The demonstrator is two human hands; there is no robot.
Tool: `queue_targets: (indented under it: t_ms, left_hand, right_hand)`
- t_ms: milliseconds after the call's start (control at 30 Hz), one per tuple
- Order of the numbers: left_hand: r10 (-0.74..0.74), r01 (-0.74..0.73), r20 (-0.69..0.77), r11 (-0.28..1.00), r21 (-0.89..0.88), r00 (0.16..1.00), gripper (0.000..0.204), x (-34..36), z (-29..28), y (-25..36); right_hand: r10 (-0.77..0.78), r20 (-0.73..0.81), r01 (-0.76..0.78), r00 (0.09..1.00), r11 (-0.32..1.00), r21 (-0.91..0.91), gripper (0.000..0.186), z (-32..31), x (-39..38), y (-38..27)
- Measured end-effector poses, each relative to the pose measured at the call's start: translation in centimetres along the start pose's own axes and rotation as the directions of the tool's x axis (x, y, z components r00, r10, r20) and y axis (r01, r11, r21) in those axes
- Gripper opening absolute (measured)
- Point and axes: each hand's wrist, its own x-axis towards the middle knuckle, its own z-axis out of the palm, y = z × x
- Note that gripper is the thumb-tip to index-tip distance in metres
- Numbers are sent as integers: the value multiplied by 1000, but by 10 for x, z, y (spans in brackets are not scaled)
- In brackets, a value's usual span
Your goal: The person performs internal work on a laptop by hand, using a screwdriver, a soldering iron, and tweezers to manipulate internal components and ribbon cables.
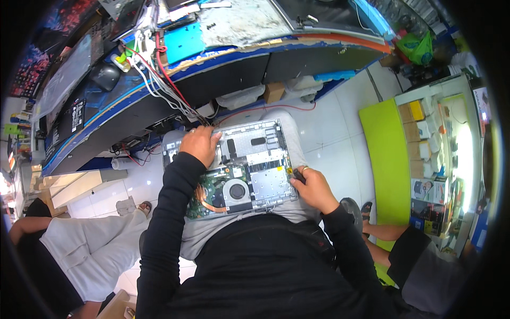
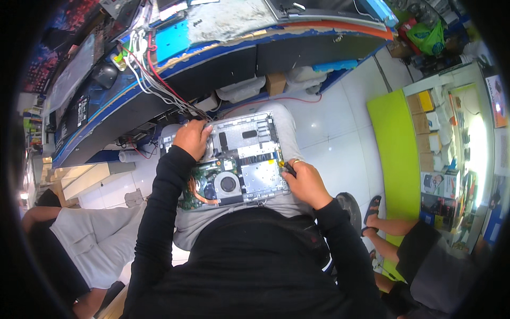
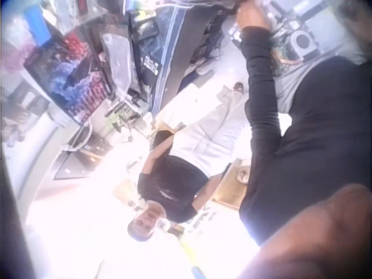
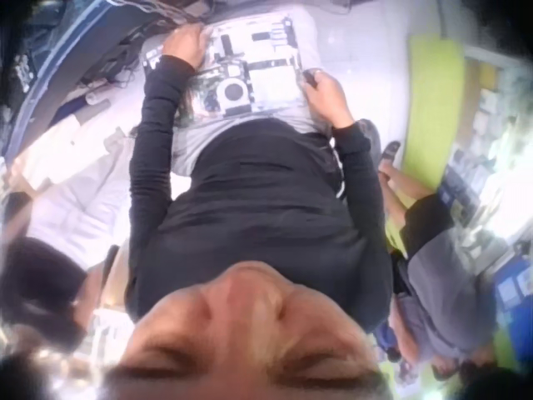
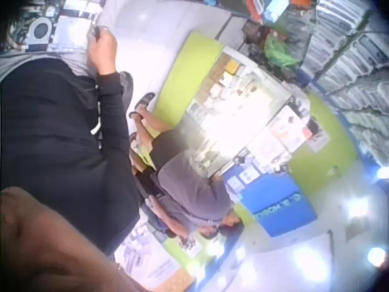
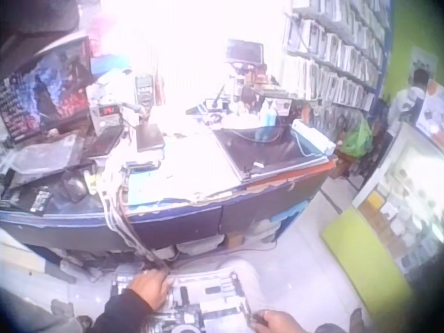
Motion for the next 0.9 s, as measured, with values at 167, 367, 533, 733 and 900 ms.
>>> queue_targets:
  t_ms: [167,367,533,733,900]
  left_hand:
    - [19,-19,-47,1000,-4,999,38,-15,-6,-4]
    - [78,-77,-32,997,15,996,37,-42,-11,-23]
    - [52,-39,-144,995,89,988,35,-75,-25,-40]
    - [-13,7,-98,998,-57,995,24,-64,-33,-54]
    - [7,-19,-110,994,-106,994,19,-60,-18,-76]
  right_hand:
    - [-17,1,17,1000,999,32,25,1,0,0]
    - [-20,42,21,999,1000,-24,28,2,4,6]
    - [32,54,-33,998,999,25,28,-6,5,1]
    - [46,-31,-47,998,999,-12,30,-16,18,-4]
    - [49,69,-43,996,995,-87,26,-8,23,-24]
